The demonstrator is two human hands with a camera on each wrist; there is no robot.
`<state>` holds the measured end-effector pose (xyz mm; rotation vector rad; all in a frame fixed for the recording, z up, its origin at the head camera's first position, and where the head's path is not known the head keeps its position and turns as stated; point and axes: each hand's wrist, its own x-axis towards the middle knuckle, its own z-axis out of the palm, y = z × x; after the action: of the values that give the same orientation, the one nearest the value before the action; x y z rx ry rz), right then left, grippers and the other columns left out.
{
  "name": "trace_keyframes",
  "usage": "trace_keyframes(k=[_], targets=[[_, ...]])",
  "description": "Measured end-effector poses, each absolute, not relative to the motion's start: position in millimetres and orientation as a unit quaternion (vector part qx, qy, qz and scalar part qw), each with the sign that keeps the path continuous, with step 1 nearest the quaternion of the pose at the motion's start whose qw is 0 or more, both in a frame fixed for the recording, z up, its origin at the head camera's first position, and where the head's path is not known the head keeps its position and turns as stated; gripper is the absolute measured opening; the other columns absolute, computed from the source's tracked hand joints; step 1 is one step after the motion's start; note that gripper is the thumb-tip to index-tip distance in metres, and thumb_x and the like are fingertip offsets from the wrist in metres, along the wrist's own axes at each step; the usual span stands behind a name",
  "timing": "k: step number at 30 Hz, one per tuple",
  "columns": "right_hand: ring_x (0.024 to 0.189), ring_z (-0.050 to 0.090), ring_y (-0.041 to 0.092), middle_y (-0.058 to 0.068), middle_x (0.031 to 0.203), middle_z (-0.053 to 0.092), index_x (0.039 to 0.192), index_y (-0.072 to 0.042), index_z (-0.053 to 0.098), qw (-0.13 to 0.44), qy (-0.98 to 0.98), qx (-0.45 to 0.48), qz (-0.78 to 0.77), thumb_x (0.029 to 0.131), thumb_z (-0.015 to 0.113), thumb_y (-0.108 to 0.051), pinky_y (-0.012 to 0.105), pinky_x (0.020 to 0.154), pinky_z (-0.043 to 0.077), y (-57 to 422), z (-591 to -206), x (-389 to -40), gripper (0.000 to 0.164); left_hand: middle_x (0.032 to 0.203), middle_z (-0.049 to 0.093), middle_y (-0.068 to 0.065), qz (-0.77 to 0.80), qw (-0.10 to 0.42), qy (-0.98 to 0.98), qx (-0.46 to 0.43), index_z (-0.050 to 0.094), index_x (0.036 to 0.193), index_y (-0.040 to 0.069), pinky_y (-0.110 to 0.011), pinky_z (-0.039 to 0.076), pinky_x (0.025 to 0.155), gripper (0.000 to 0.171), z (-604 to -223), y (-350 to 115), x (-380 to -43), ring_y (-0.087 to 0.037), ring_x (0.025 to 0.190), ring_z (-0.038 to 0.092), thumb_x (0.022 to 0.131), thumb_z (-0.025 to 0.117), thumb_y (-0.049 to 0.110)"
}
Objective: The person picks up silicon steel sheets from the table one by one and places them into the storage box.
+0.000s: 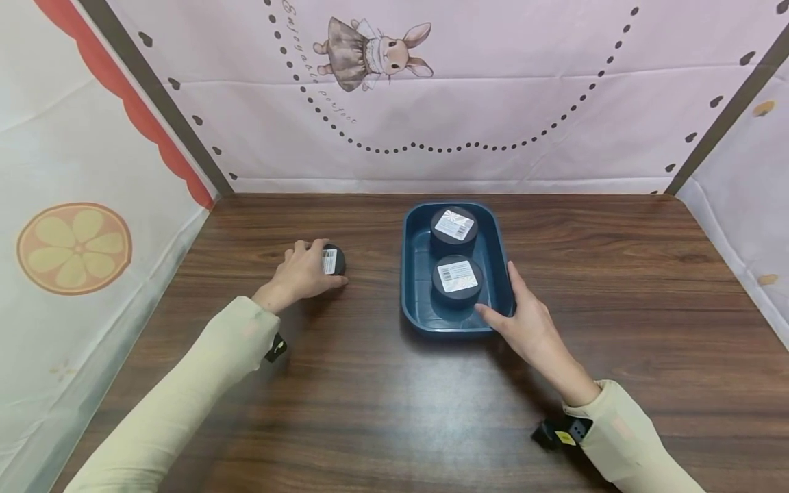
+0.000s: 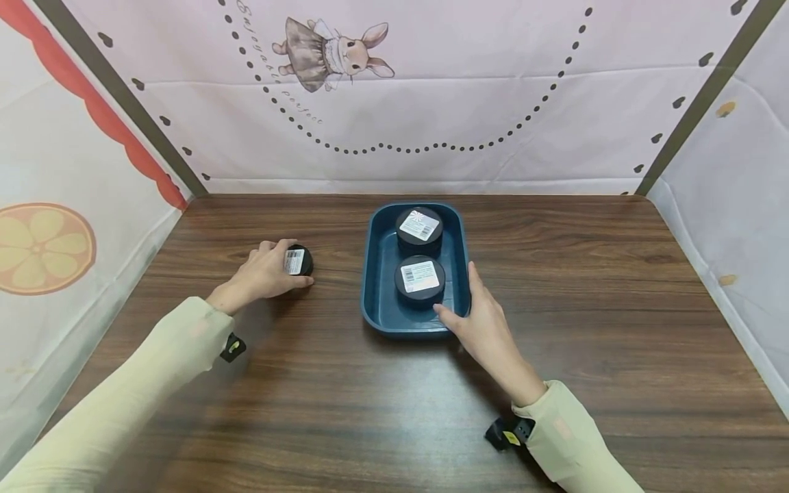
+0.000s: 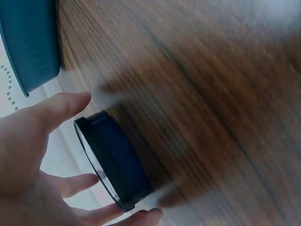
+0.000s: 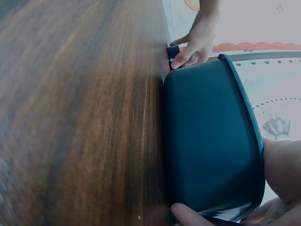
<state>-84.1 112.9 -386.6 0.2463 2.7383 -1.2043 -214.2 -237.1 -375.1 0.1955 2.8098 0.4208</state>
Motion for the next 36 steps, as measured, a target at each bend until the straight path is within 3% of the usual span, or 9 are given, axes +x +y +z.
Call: trace_keyframes(k=[11, 36], targets=[[0.147, 0.033, 0.044, 0.024, 0.164, 0.023, 0.162, -0.009, 0.005, 0.066, 0.91, 0.077, -0.403, 0.093, 0.067, -0.038, 0.061, 0.117, 0.031, 112.1, -386.5, -84.5, 0.097, 0.139, 0.04, -0.036, 0.133, 0.157, 0.976, 0.065, 0.025, 0.156, 0.005, -0.062, 0.044, 0.099, 0.09, -375.8, -237.9, -218.9, -0.05, 0.125, 0.042, 0.089, 0.071, 0.042], [0.147, 0.032, 0.044, 0.022, 0.165, 0.021, 0.163, -0.012, 0.004, 0.073, 0.907, 0.085, -0.407, 0.094, 0.067, -0.039, 0.062, 0.117, 0.03, 114.1, -386.6, -83.2, 0.098, 0.133, 0.043, -0.038, 0.154, 0.115, 0.98, 0.051, 0.035, 0.151, 0.0, -0.06, 0.048, 0.093, 0.083, -380.4, -230.1, -215.4, -0.05, 0.121, 0.045, 0.087, 0.072, 0.037]])
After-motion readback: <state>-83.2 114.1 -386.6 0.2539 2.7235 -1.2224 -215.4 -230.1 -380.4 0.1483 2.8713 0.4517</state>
